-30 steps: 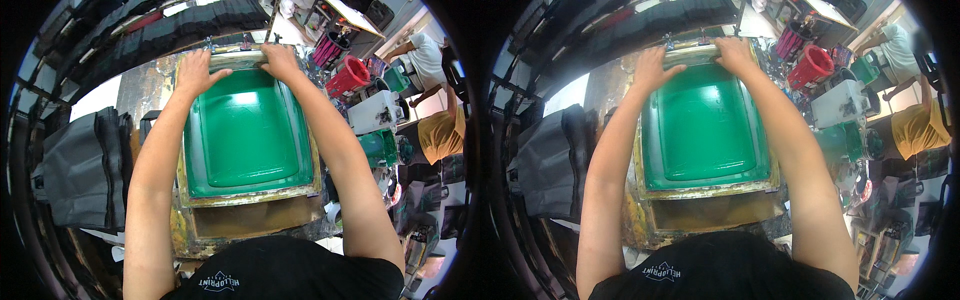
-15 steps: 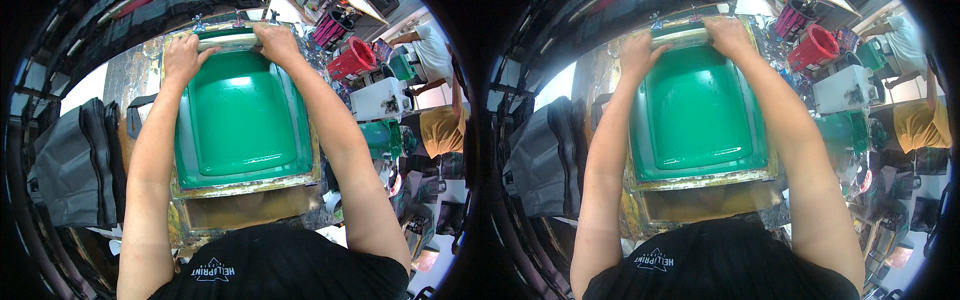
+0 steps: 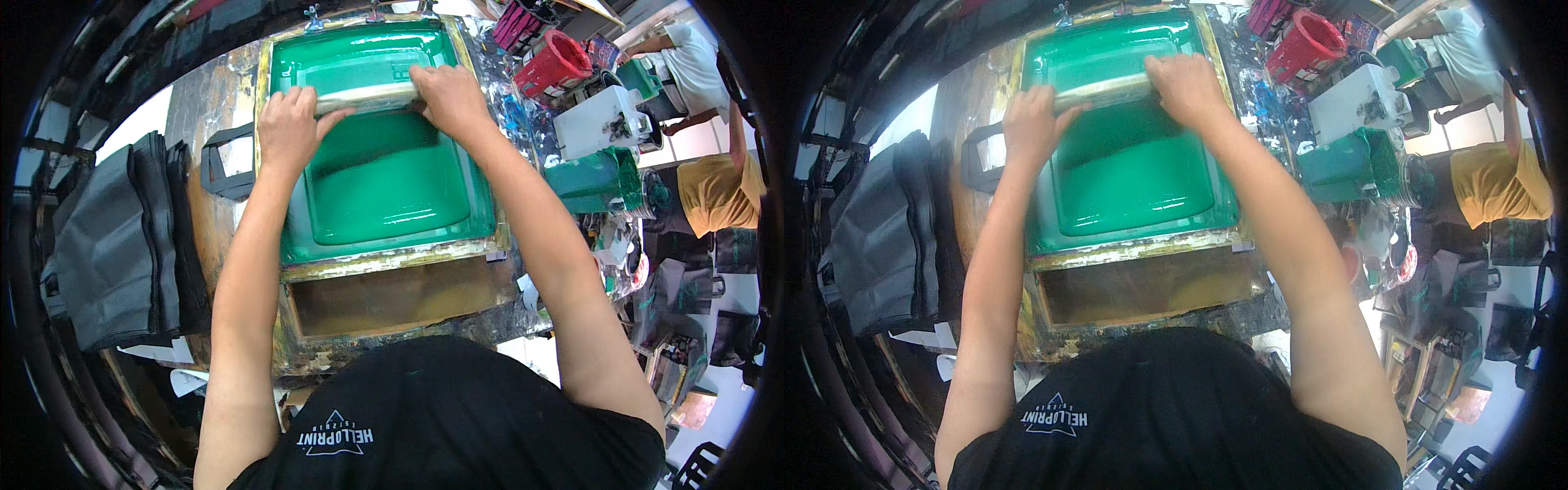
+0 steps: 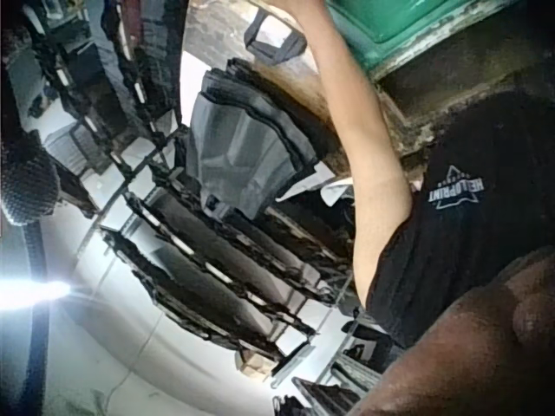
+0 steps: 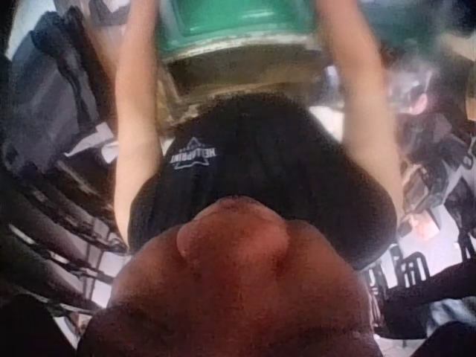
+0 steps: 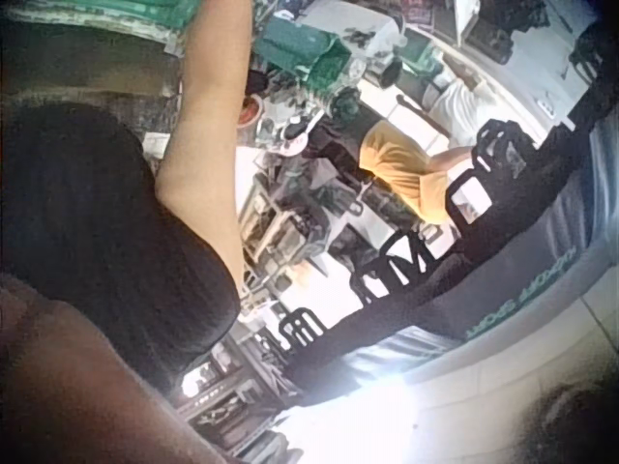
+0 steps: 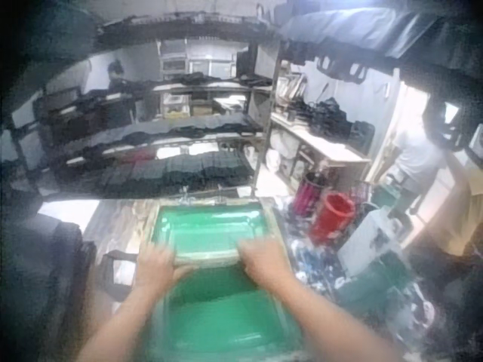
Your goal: The person performs screen printing on black bags by applying green ink through a stencil using a squeegee, lifting the frame to reveal the printed design, and then setting the bags aside to stack them.
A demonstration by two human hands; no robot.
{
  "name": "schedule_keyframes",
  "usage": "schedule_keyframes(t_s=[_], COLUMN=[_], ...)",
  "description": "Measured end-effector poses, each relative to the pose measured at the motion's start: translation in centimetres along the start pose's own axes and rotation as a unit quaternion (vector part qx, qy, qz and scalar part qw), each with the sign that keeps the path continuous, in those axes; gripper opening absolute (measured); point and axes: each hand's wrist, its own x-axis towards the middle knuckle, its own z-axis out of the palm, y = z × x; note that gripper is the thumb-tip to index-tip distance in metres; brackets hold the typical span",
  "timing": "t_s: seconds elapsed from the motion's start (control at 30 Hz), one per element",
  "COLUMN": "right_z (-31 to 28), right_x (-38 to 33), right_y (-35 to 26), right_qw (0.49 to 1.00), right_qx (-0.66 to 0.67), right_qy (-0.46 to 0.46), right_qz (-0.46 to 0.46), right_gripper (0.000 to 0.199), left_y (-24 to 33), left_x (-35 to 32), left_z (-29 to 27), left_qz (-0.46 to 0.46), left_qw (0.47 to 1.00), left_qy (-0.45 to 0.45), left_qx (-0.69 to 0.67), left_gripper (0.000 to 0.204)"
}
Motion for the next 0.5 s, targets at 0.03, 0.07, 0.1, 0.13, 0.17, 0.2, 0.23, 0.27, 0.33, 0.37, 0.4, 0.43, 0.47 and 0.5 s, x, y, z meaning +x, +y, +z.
schedule_keyframes(t_s=[0.03,0.07,0.1,0.13,0.17,0.2,0.23,0.27,0.33,0.37,0.4,0.43,0.47,0.5], right_z=[-0.7,-1.5,-2.1,-2.1,-2.7,-3.4,-3.9,-4.0,-5.2,-5.8,-6.3,-6.7,-7.0,-7.3], right_x=[-0.9,-1.8,-2.8,-4.0,-4.8,-5.7,-6.7,-7.7,-9.6,-10.4,-11.2,-12.0,-12.7,-13.4], right_y=[-0.6,-1.2,-1.8,-2.2,-2.8,-3.4,-4.0,-4.6,-5.6,-6.2,-6.8,-7.2,-7.6,-7.9], right_qw=[1.0,1.0,1.0,1.0,1.0,1.0,0.999,0.999,0.998,0.998,0.997,0.998,0.999,1.0], right_qx=[0.001,0.002,0.003,0.009,0.014,0.02,0.026,0.014,0.018,0.022,0.024,0.018,0.011,0.004], right_qy=[-0.009,-0.017,-0.026,-0.003,-0.011,-0.021,-0.031,-0.035,-0.051,-0.058,-0.069,-0.053,-0.037,-0.022], right_qz=[0.0,0.001,0.003,0.001,0.002,0.003,0.003,0.009,0.019,0.024,0.031,0.024,0.017,0.009], right_gripper=[0.036,0.036,0.037,0.039,0.04,0.04,0.04,0.041,0.042,0.043,0.042,0.031,0.02,0.01], left_y=[0.6,1.1,1.7,2.4,2.9,3.3,3.7,4.2,5.1,5.6,6.1,6.5,7.0,7.3], left_x=[-0.8,-1.5,-2.3,-3.0,-3.8,-4.8,-5.7,-6.4,-7.7,-8.3,-8.8,-9.3,-9.9,-10.5], left_z=[-0.8,-1.7,-2.5,-3.2,-4.0,-4.5,-5.1,-5.7,-6.9,-7.6,-8.3,-9.0,-9.6,-10.1], left_qz=[-0.01,-0.012,-0.016,-0.021,-0.024,-0.026,-0.023,-0.019,-0.02,-0.021,-0.022,-0.023,-0.029,-0.027], left_qw=[1.0,1.0,0.999,0.999,0.999,0.999,0.999,0.999,0.998,0.998,0.998,0.997,0.996,0.996], left_qy=[-0.017,-0.026,-0.029,-0.033,-0.036,-0.04,-0.043,-0.045,-0.046,-0.051,-0.055,-0.059,-0.072,-0.073], left_qx=[-0.007,-0.011,-0.015,-0.02,-0.023,-0.023,-0.019,-0.018,-0.024,-0.028,-0.032,-0.036,-0.046,-0.047], left_gripper=[0.055,0.054,0.054,0.054,0.054,0.053,0.053,0.053,0.052,0.052,0.052,0.052,0.05,0.05])
